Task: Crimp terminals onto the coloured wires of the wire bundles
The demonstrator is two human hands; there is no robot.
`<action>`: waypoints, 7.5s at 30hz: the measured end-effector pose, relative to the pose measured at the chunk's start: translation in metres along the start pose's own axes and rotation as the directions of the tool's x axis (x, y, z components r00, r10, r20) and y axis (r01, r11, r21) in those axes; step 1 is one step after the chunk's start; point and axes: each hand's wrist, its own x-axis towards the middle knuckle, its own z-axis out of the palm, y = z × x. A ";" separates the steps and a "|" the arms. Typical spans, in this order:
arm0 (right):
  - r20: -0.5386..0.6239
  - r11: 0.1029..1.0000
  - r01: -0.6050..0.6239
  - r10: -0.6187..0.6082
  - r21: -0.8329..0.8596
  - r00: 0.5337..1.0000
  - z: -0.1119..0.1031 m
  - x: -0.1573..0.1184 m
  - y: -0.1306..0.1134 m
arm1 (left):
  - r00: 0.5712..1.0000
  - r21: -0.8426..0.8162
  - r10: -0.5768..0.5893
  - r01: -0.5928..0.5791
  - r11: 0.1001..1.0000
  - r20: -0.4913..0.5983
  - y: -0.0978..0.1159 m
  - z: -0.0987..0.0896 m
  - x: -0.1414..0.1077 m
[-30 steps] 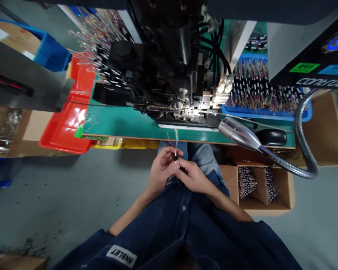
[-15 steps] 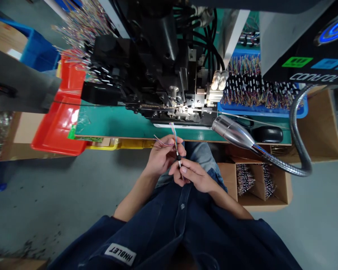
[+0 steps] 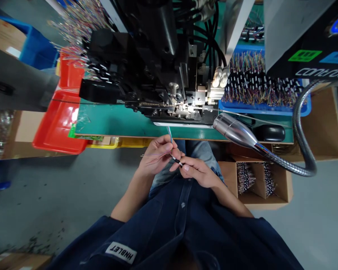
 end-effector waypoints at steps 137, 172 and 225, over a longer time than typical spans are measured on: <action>-0.669 0.990 -0.083 -0.014 -0.112 0.743 0.001 0.100 -0.062 | 0.799 0.193 0.529 -0.493 0.848 -0.284 -0.019 0.033 0.029; -0.656 0.924 0.000 -0.272 -0.383 0.704 0.014 0.096 -0.074 | 0.828 0.186 0.503 -0.469 0.863 -0.248 -0.021 0.032 0.024; -0.697 0.987 -0.089 -0.032 -0.136 0.717 0.006 0.101 -0.067 | 0.804 0.220 0.498 -0.448 0.866 -0.324 -0.017 0.034 0.030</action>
